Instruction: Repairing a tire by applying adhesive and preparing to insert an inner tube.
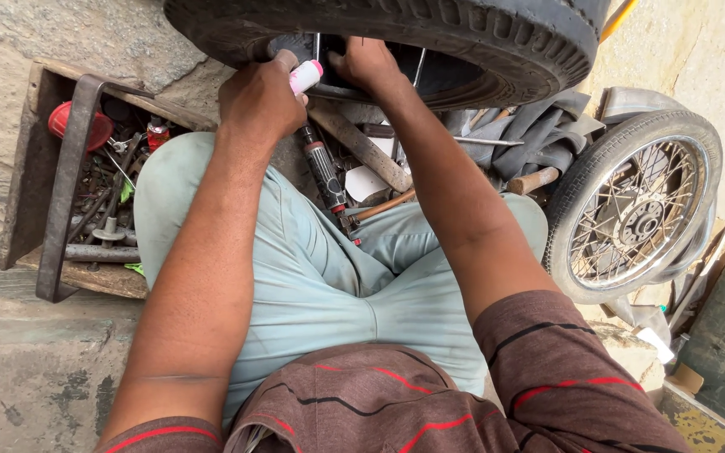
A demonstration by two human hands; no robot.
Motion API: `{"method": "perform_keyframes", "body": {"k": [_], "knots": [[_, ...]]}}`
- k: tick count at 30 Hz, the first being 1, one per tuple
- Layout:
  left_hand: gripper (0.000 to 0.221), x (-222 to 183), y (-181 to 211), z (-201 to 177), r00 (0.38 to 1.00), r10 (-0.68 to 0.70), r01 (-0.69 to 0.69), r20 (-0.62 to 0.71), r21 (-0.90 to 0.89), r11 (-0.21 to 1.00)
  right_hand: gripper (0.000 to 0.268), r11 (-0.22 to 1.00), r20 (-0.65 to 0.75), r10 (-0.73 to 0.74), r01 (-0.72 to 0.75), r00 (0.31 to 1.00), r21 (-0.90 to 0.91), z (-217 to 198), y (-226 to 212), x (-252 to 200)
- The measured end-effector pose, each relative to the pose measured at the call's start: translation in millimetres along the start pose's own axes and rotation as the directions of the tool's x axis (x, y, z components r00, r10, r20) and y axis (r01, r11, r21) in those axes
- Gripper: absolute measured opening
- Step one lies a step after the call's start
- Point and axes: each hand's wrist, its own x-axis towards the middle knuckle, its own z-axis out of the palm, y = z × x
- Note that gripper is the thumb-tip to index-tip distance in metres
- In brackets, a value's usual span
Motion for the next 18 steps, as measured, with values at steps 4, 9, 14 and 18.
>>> {"method": "perform_keyframes", "body": {"k": [4, 9, 14, 18], "knots": [[0.037, 0.9, 3.2, -1.4, 0.998, 0.064, -0.064, -0.021, -0.020, 0.998, 0.064, 0.985, -0.104, -0.004, 0.022, 0.995, 0.173, -42.6, -26.8, -17.4], [0.038, 2.0, 1.4, 1.0, 0.997, 0.078, -0.078, -0.013, -0.021, 0.997, 0.067, 0.973, 0.115, 0.106, -0.126, 0.988, 0.193, -55.6, -36.3, -16.8], [0.042, 3.9, -4.7, 5.2, 0.994, 0.102, -0.104, -0.035, -0.049, 0.993, 0.058, 0.987, 0.080, 0.134, -0.141, 0.988, 0.082, -25.7, -18.0, -2.1], [0.042, 3.6, -4.2, 4.0, 0.993, 0.110, -0.111, -0.029, -0.031, 0.993, 0.070, 0.980, 0.121, 0.131, -0.147, 0.984, 0.134, -58.0, -40.0, -15.4]]}}
